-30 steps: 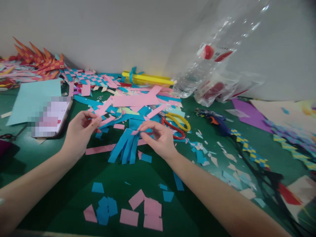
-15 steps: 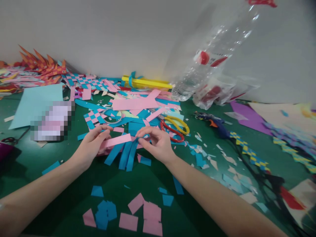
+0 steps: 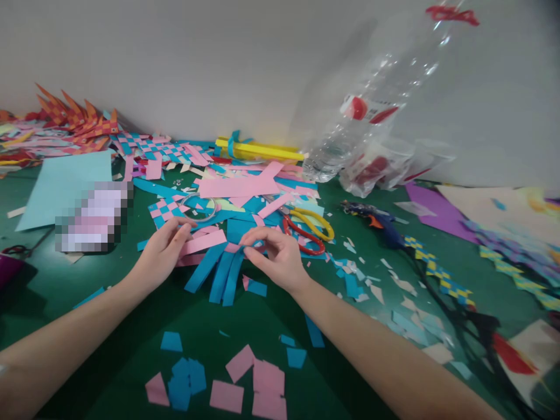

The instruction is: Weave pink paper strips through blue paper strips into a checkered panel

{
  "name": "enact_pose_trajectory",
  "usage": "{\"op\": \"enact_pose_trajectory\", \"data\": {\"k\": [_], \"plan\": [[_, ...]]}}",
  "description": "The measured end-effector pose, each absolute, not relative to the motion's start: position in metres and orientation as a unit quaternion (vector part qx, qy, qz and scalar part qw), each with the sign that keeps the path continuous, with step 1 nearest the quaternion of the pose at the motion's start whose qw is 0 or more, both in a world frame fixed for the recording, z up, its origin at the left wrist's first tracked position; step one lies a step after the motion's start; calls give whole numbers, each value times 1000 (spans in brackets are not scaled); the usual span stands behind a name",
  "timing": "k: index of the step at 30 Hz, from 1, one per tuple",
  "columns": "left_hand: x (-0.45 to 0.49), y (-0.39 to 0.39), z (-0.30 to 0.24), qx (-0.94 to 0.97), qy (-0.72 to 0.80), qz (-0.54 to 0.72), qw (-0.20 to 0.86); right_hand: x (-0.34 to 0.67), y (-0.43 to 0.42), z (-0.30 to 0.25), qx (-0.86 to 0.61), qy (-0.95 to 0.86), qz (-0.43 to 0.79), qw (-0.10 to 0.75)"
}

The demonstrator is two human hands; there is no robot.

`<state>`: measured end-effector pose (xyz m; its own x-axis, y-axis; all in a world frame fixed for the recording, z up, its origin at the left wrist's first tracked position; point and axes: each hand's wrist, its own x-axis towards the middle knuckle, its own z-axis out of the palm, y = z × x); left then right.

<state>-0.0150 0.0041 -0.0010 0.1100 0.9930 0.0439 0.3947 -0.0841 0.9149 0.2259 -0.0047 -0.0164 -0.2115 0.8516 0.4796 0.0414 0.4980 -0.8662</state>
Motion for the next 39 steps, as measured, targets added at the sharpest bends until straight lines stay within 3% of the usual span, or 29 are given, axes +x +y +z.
{"op": "enact_pose_trajectory", "data": {"k": [6,14,21,32,39], "plan": [[-23,18,2,635,569,423,308,226,-5,-17,-327,-685,374,533],[-17,10,8,551,497,548,386,225,-3,-19,-330,-685,369,535],[-3,-9,13,571,463,462,496,226,-2,-18,-348,-685,354,533],[1,-15,20,687,396,322,518,221,-3,-15,-439,-706,271,485],[-5,-9,7,774,414,315,361,220,-2,-14,-462,-722,229,462]]}}
